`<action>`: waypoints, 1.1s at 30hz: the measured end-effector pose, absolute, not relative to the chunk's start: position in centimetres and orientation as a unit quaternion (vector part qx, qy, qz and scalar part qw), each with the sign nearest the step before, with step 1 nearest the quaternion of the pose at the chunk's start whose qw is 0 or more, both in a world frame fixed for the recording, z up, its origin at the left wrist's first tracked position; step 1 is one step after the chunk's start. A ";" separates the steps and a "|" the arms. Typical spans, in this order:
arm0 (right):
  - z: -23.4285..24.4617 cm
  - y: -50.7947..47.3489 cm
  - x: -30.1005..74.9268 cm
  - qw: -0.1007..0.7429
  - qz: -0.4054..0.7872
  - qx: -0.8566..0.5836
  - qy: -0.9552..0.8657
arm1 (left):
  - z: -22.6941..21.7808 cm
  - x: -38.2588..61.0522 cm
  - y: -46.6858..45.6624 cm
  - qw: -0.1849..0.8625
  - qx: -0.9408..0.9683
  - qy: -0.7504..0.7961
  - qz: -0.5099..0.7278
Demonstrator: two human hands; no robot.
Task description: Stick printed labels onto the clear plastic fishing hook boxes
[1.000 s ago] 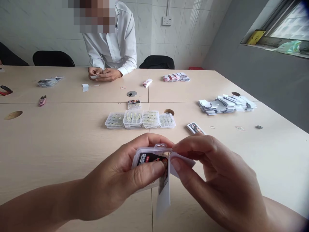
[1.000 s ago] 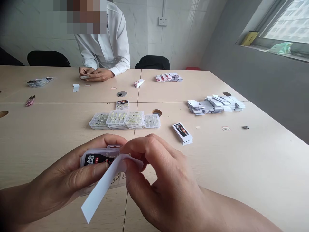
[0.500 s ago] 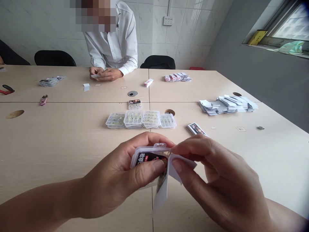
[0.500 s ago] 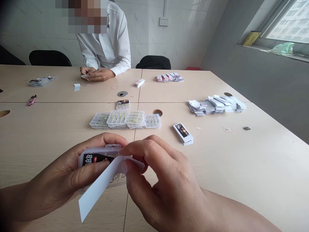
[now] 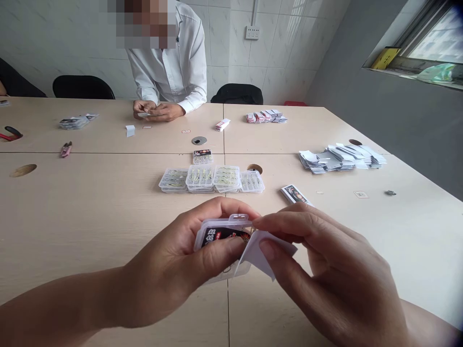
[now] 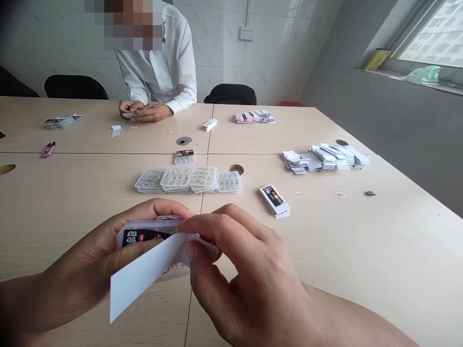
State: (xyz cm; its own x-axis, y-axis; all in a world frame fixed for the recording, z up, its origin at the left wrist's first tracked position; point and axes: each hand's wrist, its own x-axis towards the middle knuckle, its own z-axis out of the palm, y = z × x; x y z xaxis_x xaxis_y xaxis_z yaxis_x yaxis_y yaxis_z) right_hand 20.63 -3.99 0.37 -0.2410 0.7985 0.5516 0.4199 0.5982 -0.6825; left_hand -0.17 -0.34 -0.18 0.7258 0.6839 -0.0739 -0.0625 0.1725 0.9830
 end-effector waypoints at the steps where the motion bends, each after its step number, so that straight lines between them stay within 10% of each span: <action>1: 0.4 -4.0 20.6 0.469 0.201 -0.401 -0.761 | -0.1 -0.1 -0.3 0.718 0.589 0.265 0.261; 33: -0.3 -3.7 20.8 0.463 0.156 -0.407 -0.772 | 0.2 0.1 -0.1 0.643 0.649 0.285 0.288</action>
State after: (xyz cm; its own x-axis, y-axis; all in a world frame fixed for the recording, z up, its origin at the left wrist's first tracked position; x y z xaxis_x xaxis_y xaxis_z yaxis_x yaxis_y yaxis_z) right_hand 20.84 -3.70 -0.26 -0.2400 0.7725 0.5880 0.4842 0.6202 -0.6172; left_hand 0.11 -0.11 0.16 0.6712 0.7412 0.0066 0.0003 -0.0092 1.0000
